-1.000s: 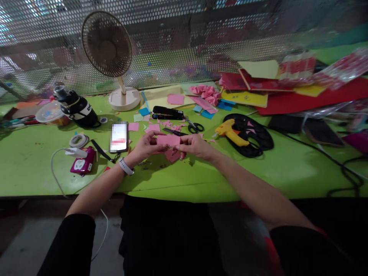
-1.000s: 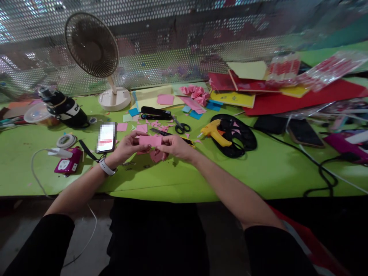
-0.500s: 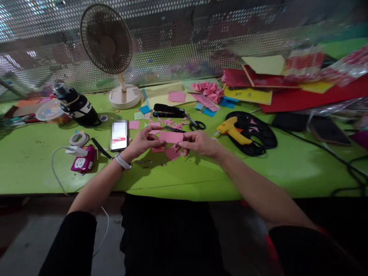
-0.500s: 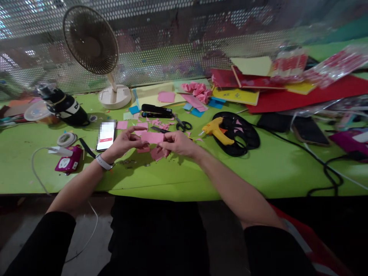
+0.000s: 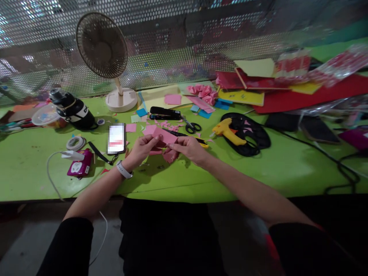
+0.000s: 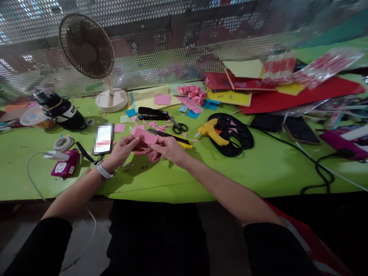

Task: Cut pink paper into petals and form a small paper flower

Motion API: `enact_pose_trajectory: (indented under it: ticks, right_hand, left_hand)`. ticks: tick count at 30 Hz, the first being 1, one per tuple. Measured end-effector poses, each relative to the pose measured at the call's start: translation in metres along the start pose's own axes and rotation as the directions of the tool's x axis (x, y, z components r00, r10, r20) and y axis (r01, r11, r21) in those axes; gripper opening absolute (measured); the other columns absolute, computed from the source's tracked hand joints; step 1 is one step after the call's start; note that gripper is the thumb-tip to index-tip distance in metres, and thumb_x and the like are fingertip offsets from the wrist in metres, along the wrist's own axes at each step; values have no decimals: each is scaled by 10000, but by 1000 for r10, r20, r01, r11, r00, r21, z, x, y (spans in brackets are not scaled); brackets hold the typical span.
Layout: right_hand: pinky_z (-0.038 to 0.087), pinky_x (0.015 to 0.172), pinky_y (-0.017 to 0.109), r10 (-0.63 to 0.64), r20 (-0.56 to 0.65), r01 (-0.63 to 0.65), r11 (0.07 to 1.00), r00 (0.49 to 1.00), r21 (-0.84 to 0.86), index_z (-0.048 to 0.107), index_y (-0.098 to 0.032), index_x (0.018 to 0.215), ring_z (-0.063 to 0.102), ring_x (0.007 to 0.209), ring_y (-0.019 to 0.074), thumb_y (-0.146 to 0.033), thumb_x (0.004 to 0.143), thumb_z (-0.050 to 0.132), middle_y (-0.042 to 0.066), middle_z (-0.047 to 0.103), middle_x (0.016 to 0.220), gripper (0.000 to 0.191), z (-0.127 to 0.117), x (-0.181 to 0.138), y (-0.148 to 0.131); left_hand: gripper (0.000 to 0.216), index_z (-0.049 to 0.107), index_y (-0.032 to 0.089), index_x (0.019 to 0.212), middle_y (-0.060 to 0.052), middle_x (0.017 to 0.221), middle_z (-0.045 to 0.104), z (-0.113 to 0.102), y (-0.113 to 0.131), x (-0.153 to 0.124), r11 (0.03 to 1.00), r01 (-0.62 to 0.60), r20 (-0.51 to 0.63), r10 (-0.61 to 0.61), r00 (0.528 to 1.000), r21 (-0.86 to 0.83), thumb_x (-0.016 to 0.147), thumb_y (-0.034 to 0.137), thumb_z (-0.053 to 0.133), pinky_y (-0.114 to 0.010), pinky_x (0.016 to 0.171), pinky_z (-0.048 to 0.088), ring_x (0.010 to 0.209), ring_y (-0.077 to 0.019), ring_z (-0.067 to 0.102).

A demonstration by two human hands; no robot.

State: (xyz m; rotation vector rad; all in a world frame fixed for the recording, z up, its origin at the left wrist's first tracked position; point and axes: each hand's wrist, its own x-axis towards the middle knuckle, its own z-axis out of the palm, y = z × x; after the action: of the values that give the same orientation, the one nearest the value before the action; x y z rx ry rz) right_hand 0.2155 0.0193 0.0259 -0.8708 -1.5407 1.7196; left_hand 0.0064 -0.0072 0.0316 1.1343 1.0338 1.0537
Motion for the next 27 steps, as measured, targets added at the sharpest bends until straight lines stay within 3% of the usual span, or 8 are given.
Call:
enact_pose_trajectory:
  ticks: [8, 12, 14, 16, 18, 20, 23, 27]
  right_hand:
    - [628, 561, 300, -11, 85, 17, 998, 996, -65, 727, -167, 843, 682, 531, 139, -460, 808, 774, 74, 777, 754, 300, -3, -2, 0]
    - [637, 603, 319, -216, -21, 206, 951, 976, -233, 731, -192, 942, 719, 646, 162, -343, 856, 727, 72, 783, 853, 173, -15, -4, 1]
    - [644, 675, 342, -419, -22, 379, 843, 908, -382, 733, -223, 1098, 728, 756, 173, -257, 862, 711, 73, 780, 982, 239, -20, -4, 1]
    - [640, 770, 384, -583, 93, 546, 677, 807, -494, 713, -274, 1232, 720, 878, 192, -202, 864, 696, 66, 753, 1097, 375, -21, -4, 2]
    - [617, 851, 420, -674, 216, 657, 510, 706, -555, 730, -325, 1231, 695, 995, 212, -192, 893, 675, 55, 718, 1140, 367, -20, -4, 5]
    - [588, 904, 441, -731, 261, 696, 382, 630, -608, 764, -353, 1164, 663, 1073, 229, -203, 922, 671, 52, 689, 1152, 299, -18, -6, 8]
    - [556, 928, 469, -781, 275, 679, 243, 561, -693, 777, -367, 1132, 637, 1084, 246, -210, 929, 689, 53, 673, 1169, 271, -15, -9, 11]
    - [521, 984, 533, -804, 255, 635, 186, 537, -750, 788, -357, 1068, 603, 1159, 287, -238, 920, 711, 61, 649, 1244, 204, -14, -10, 12]
  left_hand:
    - [413, 690, 131, 860, -65, 832, 791, -4, 6, 2, 999, -3, -77, 1, 997, -32, 821, 529, 798, -245, 727, 612, 775, -146, 766]
    - [339, 692, 122, 850, -50, 767, 775, -16, 13, 4, 990, 63, 9, -62, 998, -124, 830, 434, 823, -215, 679, 591, 687, -115, 743]
    - [315, 690, 112, 827, -55, 731, 764, -17, 14, 3, 980, 152, 92, -141, 986, -126, 847, 401, 814, -207, 624, 575, 632, -110, 727]
    - [298, 689, 106, 829, -63, 721, 760, -14, 13, 1, 971, 217, 142, -201, 969, -104, 878, 383, 786, -202, 591, 562, 612, -110, 720]
    - [289, 690, 103, 845, -64, 730, 758, -9, 11, 0, 968, 240, 166, -225, 960, -78, 891, 375, 774, -201, 591, 556, 617, -105, 715]
    - [294, 678, 104, 821, -48, 723, 747, -6, 9, 0, 971, 233, 153, -222, 963, -54, 876, 370, 791, -200, 616, 556, 612, -89, 701]
    - [329, 644, 113, 766, -17, 693, 722, -4, 7, 0, 976, 214, 105, -210, 972, -28, 835, 378, 826, -205, 658, 559, 588, -64, 671]
    - [365, 644, 120, 753, 3, 667, 704, -5, 5, 1, 986, 167, 121, -164, 979, -18, 789, 417, 853, -213, 659, 561, 571, -59, 653]
